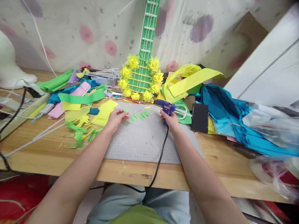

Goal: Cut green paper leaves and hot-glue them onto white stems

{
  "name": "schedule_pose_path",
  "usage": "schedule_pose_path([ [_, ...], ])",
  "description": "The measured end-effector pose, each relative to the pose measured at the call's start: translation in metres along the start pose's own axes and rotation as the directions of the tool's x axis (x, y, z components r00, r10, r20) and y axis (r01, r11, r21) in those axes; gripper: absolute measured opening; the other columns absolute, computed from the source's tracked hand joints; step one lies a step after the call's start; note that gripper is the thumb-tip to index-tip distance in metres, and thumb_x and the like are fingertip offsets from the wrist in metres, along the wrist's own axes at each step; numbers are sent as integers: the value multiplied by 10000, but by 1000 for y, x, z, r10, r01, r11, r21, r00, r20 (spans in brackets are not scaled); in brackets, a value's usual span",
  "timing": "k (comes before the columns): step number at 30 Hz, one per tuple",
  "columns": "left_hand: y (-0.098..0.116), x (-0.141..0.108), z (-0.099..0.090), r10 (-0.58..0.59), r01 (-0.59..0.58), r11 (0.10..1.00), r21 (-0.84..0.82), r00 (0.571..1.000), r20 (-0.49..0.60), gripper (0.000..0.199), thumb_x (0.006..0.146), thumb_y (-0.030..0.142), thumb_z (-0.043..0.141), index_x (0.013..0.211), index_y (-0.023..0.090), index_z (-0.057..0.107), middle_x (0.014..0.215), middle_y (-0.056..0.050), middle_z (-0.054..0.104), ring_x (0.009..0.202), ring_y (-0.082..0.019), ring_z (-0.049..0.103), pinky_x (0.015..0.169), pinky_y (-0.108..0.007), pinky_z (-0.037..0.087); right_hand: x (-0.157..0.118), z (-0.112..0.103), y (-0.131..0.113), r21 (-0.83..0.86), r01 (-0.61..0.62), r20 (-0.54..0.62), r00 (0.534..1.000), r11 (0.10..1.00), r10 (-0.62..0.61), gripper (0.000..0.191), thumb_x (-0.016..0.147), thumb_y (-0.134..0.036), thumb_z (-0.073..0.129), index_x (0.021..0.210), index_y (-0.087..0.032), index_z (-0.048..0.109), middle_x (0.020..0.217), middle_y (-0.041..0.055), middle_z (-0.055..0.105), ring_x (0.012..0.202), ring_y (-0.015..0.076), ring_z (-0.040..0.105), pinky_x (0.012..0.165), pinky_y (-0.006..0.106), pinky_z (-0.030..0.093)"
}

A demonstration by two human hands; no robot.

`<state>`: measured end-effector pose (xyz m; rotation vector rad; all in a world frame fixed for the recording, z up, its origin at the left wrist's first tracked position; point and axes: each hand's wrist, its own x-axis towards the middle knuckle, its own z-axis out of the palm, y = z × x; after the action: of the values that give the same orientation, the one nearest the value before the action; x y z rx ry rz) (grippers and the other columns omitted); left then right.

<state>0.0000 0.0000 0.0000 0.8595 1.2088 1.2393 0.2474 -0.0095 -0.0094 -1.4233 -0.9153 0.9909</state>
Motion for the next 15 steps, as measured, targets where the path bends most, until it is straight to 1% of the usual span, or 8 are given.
schedule_pose_path([
  [5,0,-2,1,7,-6,999,47,1000,-21,159,637,166,638,651,131,483,697,-43,646,544,-132,623,498,-241,499,-5,6,0,57,-3,87,996,998,-2,376,520,-453,714,737,-182,571,602,-19,568,527,88,482,492,224,380],
  [8,0,-4,2,37,-38,997,68,999,8,233,625,185,648,643,152,419,708,-50,655,563,-155,638,506,-263,508,-8,7,0,56,12,132,991,998,-19,365,527,-445,715,744,-181,586,598,-17,571,519,87,479,474,217,365],
  [11,-1,-6,3,67,-73,993,91,996,60,300,616,232,663,657,172,371,708,-51,660,572,-171,645,499,-272,510,-10,8,-2,46,9,146,989,999,-15,354,532,-440,713,741,-182,591,585,-15,570,512,90,478,463,218,359],
  [15,-3,-4,2,111,-120,982,143,991,69,345,595,285,683,687,182,367,664,-16,634,534,-160,629,463,-257,488,-8,8,-1,44,8,150,989,999,-15,352,540,-442,705,749,-184,590,582,-18,567,506,89,476,460,220,360],
])
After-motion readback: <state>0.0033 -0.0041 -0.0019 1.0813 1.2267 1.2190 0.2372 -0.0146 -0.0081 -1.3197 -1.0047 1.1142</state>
